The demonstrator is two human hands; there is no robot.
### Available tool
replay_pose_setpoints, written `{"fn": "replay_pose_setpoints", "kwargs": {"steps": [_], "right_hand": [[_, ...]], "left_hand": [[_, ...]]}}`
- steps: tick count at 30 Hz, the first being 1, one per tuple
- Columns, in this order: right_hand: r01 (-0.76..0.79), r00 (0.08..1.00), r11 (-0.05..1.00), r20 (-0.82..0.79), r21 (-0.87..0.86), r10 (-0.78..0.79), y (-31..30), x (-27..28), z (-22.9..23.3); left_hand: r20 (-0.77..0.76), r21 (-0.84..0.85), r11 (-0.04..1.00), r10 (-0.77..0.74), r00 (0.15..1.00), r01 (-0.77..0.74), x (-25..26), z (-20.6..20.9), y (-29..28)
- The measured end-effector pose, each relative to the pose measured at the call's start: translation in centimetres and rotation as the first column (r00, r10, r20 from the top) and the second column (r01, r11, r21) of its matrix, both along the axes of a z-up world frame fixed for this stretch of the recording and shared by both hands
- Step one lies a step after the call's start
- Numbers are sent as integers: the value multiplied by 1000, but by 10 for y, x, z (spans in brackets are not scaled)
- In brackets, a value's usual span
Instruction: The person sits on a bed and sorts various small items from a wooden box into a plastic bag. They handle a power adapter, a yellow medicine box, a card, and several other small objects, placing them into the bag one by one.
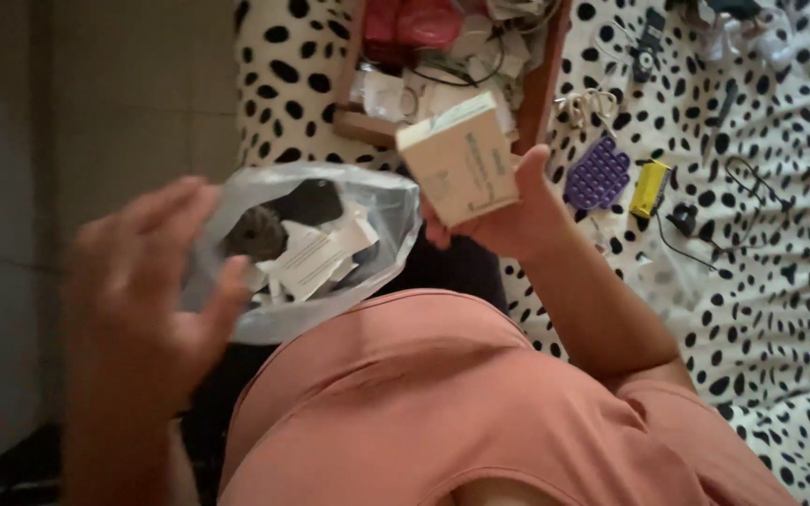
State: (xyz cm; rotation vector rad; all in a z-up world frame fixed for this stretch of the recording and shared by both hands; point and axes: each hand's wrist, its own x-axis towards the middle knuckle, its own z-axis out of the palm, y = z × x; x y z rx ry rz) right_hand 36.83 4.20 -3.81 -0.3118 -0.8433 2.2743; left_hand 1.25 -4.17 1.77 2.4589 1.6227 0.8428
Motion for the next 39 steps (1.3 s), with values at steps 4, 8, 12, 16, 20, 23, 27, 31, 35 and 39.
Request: {"fn": "replay_pose_setpoints", "kwargs": {"steps": [4, 8, 12, 16, 20, 23, 27, 31, 35, 39], "right_hand": [[-170, 979, 985, 109, -38, 173, -20, -28, 13], [-344, 882, 939, 351, 21, 315, -31, -53, 29], [-273, 927, 962, 270, 6, 261, -34, -48, 16], [-1, 952, 942, 288, 335, -102, -46, -42, 4], [103, 841, 882, 433, 460, -324, -60, -57, 17], [159, 782, 862, 472, 481, -407, -64, -59, 14], [235, 757, 849, 459, 473, -465, -70, -63, 13], [278, 775, 840, 407, 467, -483, -77, -62, 7], [275, 796, 827, 366, 490, -481, -82, -61, 0], [244, 808, 830, 368, 501, -460, -88, -66, 18]], "left_hand": [[281, -112, 980, -130, 951, 167, 24, 8, -7], [536, -397, 869, -43, 843, 297, 41, 14, -10], [554, -439, 851, 4, 833, 287, 38, 6, -20], [553, -404, 893, 66, 831, 198, 34, -2, -31], [573, -470, 865, 147, 807, 176, 34, -2, -36], [593, -477, 852, 129, 795, 217, 33, 0, -38], [613, -467, 852, 119, 781, 236, 31, -3, -39], [610, -470, 851, 120, 783, 235, 29, -9, -40], [558, -455, 859, 68, 827, 236, 29, -13, -39], [479, -643, 742, 197, 855, 189, 34, 8, -33]]}}
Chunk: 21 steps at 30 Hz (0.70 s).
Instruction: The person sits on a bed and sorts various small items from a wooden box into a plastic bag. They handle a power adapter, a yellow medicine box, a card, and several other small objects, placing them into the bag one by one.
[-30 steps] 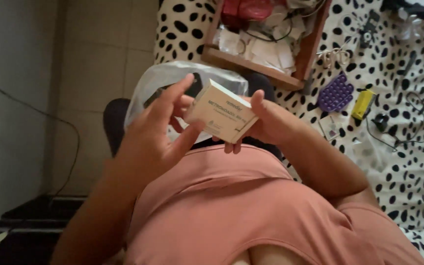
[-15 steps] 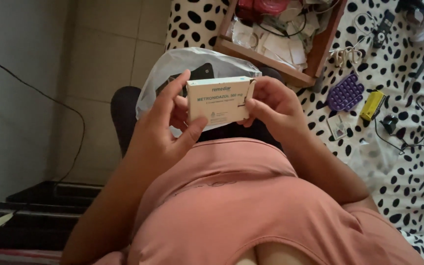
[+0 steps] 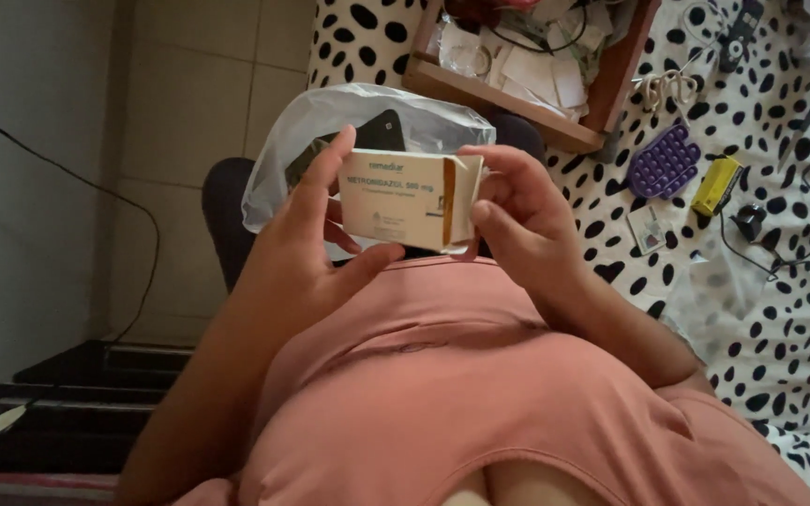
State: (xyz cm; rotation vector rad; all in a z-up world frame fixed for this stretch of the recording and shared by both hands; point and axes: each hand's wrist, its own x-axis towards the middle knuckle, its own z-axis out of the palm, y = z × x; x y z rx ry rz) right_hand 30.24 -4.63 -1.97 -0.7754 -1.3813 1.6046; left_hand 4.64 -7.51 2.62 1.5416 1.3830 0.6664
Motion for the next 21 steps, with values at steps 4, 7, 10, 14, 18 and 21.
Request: {"fn": "replay_pose_setpoints", "kwargs": {"steps": [4, 7, 10, 14, 18, 21], "right_hand": [[-54, 999, 997, 10, 58, 54, -6, 0, 10], [-67, 997, 993, 37, 96, 63, -9, -2, 14], [-94, 995, 984, 42, 150, 88, -9, -4, 16], [-122, 992, 971, 52, 206, 114, -9, -5, 18], [-126, 991, 968, 70, 216, 113, -11, -4, 17], [-128, 991, 969, 76, 213, 115, -10, -3, 17]], "left_hand": [[35, -30, 1000, -6, 999, 7, 1, -5, 3], [63, -34, 999, -32, 998, 34, 2, -9, 5], [74, -17, 997, -69, 995, 70, 1, -16, 5], [128, 98, 991, -107, 986, 95, 1, -24, 4], [170, 146, 984, -125, 978, 100, 3, -28, 4], [162, 151, 986, -101, 982, 77, 5, -28, 3]]}}
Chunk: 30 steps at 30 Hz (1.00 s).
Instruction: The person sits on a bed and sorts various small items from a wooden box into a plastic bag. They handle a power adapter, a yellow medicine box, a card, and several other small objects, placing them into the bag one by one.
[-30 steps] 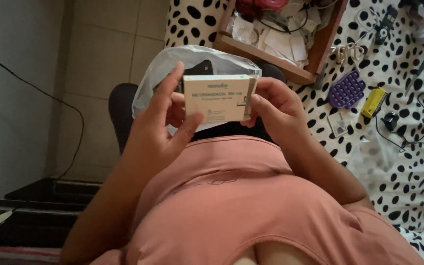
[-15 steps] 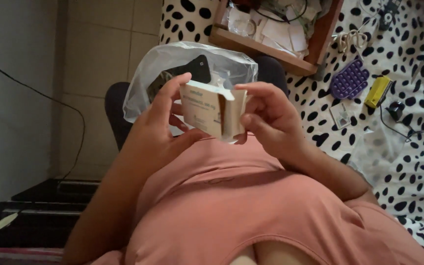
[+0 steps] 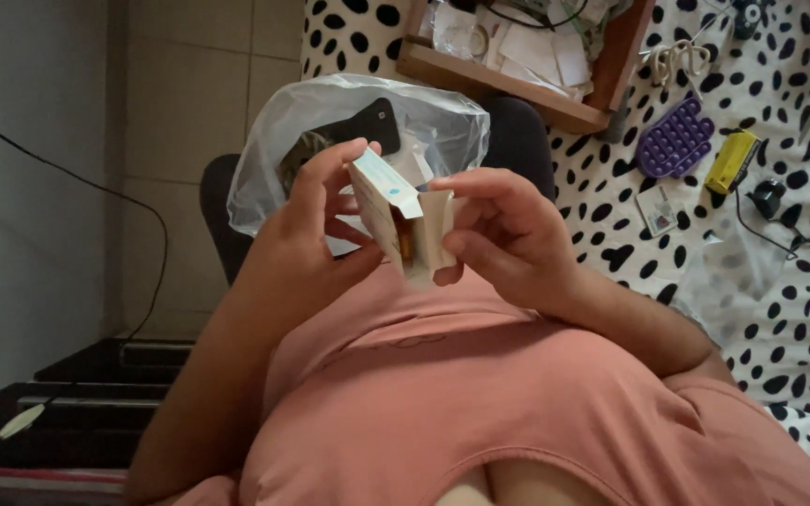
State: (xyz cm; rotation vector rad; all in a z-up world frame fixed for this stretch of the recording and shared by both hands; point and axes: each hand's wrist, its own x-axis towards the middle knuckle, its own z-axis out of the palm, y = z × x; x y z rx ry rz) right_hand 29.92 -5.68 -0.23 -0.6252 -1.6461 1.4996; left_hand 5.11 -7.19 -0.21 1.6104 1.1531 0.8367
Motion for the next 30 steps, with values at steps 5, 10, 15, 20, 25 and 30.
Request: {"fn": "replay_pose_setpoints", "kwargs": {"steps": [5, 10, 15, 20, 25, 30], "right_hand": [[-1, 998, 999, -59, -43, -2, 0, 2, -3], [104, 991, 927, 39, 362, -127, 8, 7, -14], [49, 948, 786, 220, 616, -231, 13, 13, -5], [-349, 687, 496, 577, 795, -443, 27, 11, 16], [-457, 626, 474, 651, 752, -429, 31, 14, 9], [-464, 705, 492, 643, 737, -299, 36, 19, 6]], "left_hand": [[-12, 29, 1000, -4, 1000, 4, 0, 2, 1], [-97, 14, 999, 40, 994, -39, -2, 7, 0], [-148, 68, 997, 40, 988, -30, -7, 5, -1], [-299, 162, 987, 36, 954, 14, -16, 7, -1], [-385, 64, 997, -9, 923, 36, -24, 14, 1], [-405, -59, 996, -89, 910, 72, -26, 24, 3]]}}
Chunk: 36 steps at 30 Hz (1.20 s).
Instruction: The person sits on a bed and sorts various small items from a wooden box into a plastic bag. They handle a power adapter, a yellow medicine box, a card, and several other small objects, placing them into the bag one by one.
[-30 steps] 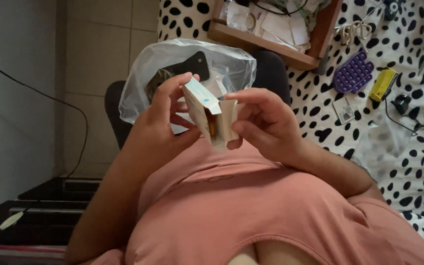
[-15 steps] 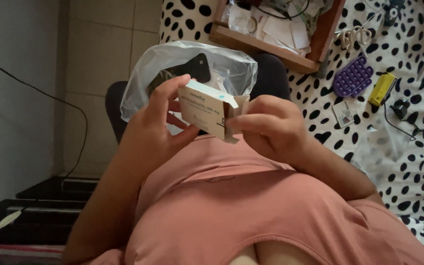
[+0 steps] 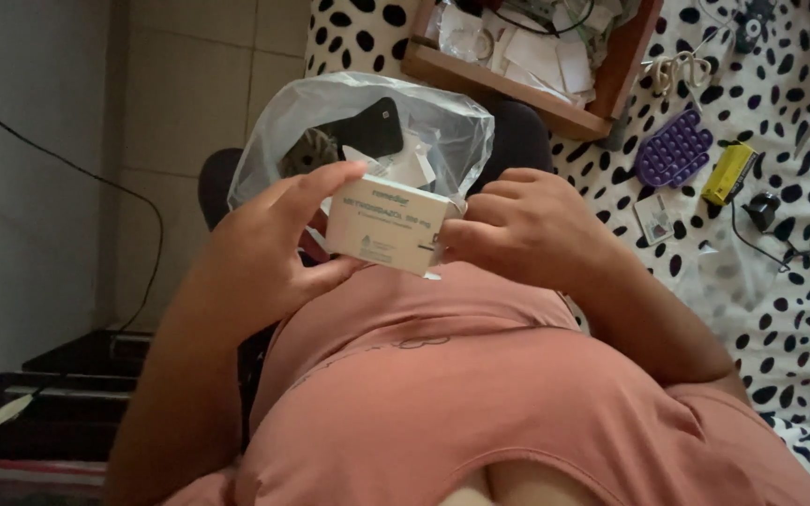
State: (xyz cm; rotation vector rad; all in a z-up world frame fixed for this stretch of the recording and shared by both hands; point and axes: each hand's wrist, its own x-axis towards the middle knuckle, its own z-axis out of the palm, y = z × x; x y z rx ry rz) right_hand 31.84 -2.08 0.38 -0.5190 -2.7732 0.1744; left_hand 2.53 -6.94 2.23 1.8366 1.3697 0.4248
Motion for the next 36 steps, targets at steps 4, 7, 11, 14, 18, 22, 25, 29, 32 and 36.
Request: {"fn": "replay_pose_setpoints", "kwargs": {"steps": [4, 7, 11, 14, 18, 22, 25, 29, 32, 36], "right_hand": [[-102, 990, 994, -96, 45, 106, 6, 12, -19], [-142, 970, 982, -182, 122, 163, 9, 20, -30], [-142, 928, 970, -314, 198, 200, 6, 27, -38], [-102, 910, 973, -375, 207, 176, 4, 29, -36], [-101, 900, 973, -397, 208, 178, 2, 35, -38], [-110, 884, 959, -416, 261, 215, 1, 37, -42], [-103, 878, 961, -431, 256, 209, -1, 36, -43], [-117, 873, 958, -433, 261, 225, 0, 38, -44], [-117, 869, 959, -441, 259, 226, 0, 37, -42], [-117, 869, 954, -437, 275, 232, -1, 38, -43]], "left_hand": [[18, 8, 999, -31, 999, 31, 0, 3, -1], [10, -35, 999, -26, 1000, 26, -1, 2, -1], [62, -80, 997, -7, 998, 12, -3, 3, 1], [9, -41, 999, -32, 999, 32, -8, 2, -1], [39, -66, 998, 2, 999, 1, -13, 8, -1], [38, -54, 998, 27, 999, -25, -18, 11, -3], [21, -42, 999, 29, 999, -28, -19, 12, -4], [21, -23, 999, 28, 999, -28, -18, 15, -5], [46, -38, 999, 36, 998, -34, -18, 16, -6], [21, -24, 1000, 14, 1000, -14, -19, 17, -8]]}}
